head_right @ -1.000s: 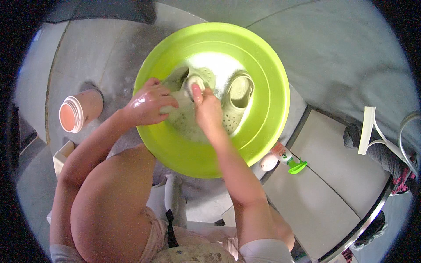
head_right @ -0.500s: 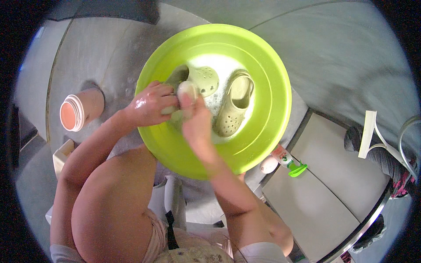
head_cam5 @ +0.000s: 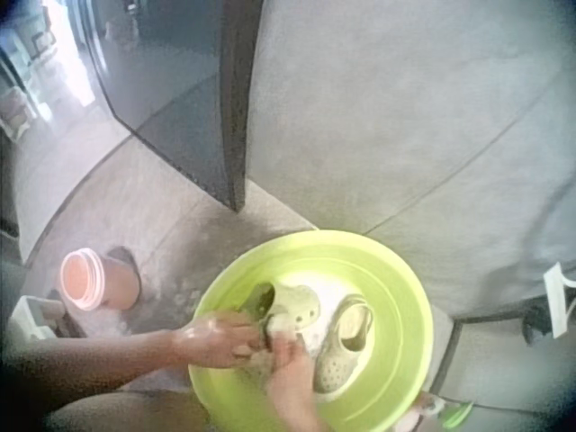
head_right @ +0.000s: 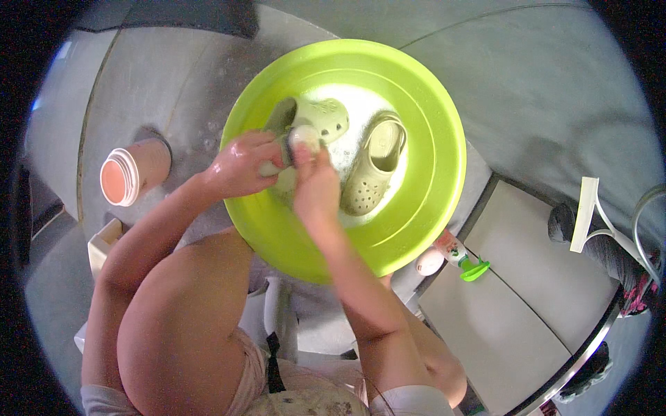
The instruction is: The person washes a pair of rubber clogs in a basin of soapy water using a small brush, scrubbing the exterior and interior of each shoe by hand.
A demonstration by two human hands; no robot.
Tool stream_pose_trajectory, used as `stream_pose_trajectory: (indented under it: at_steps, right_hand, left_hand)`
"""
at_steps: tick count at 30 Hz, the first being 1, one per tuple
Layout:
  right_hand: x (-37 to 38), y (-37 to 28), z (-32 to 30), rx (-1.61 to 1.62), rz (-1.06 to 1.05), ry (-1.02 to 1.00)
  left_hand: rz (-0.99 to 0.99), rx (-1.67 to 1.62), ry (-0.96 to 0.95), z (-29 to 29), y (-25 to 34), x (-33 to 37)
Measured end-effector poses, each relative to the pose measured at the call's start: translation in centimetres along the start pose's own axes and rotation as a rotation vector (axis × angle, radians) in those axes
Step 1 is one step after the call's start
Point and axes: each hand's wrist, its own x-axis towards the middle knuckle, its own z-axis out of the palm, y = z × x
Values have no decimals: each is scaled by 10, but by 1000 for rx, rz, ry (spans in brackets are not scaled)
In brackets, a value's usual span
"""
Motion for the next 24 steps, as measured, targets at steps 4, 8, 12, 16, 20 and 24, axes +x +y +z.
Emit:
stream_pose_trajectory:
  at_steps: [4,8,12,16,20,24]
  right_hand:
    - [4,-2,0,-108,80,-61]
    - [36,38,-10,-183,20,80]
    - [61,61,-28,-4,168,150]
    - [61,115,15,128,390,263]
    - [44,147,43,-308,164,499]
    - [30,145,50,-235,82,267]
  left_hand:
    - [-86,-18,-52,-2,-1,-3]
    - [-52,-8,-56,-1,2,-2]
    - [-38,26,-25,-1,4,-4]
    - [22,88,-54,-3,4,-5]
    - [59,116,-25,-1,3,-4]
    - [134,268,40,4,3,-11]
